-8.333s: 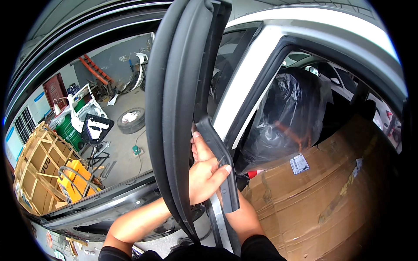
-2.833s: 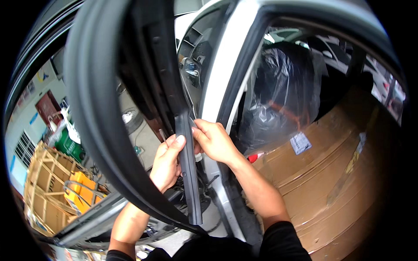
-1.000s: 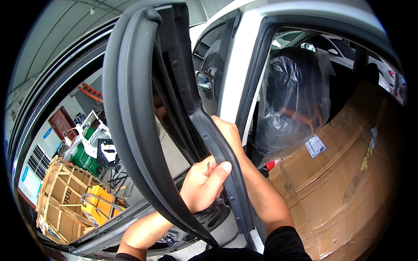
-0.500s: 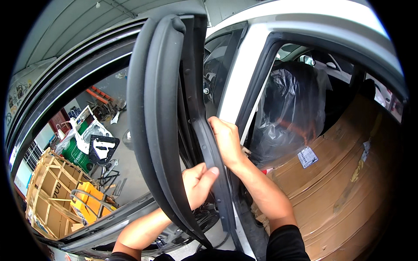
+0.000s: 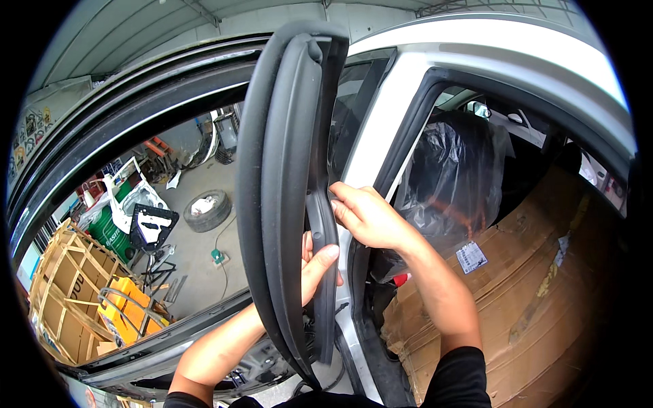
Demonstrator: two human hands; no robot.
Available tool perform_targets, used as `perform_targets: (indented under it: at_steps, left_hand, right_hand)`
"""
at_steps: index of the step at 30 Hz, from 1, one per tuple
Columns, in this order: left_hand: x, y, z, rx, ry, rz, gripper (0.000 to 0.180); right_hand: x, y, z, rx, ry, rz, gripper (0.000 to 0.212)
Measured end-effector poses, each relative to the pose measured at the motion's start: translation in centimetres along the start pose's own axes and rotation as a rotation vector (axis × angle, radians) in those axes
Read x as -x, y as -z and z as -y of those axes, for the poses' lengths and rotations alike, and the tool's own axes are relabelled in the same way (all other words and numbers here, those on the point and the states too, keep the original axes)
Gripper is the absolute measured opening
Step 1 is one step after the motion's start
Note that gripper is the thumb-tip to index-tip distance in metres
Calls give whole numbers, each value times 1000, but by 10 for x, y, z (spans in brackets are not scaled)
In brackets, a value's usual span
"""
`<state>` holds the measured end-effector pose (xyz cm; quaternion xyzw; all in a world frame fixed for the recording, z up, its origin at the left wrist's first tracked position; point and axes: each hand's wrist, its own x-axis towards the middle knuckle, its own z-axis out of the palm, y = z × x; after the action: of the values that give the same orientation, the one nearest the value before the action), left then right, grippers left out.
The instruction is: The person removes a rubber weather seal from a car door frame using a small flat tool and a power drill. They pry and pull the seal away from the door, then use the drill to remove fasteners before detaching the seal completely.
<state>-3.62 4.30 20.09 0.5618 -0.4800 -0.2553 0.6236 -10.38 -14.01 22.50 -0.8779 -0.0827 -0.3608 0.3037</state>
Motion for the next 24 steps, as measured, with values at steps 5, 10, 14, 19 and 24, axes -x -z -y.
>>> perform_targets:
  at_steps: [5, 10, 14, 19, 24]
  left_hand:
    - [-9, 2, 10, -149, 28, 13, 18]
    - [-7, 7, 16, -128, -27, 24, 20]
    - [-7, 5, 15, -80, -50, 31, 22]
    - [-4, -3, 3, -91, -16, 43, 26]
    - [-2, -9, -3, -114, -43, 27, 27]
  right_hand:
    - [1, -18, -5, 18, 81, -207, 13]
    - [-2, -20, -7, -13, 10, -227, 17]
    - [-8, -29, -8, -185, -62, -255, 18]
    - [-7, -35, -13, 37, 106, -402, 16]
    - [-3, -48, -10, 15, 33, -478, 18]
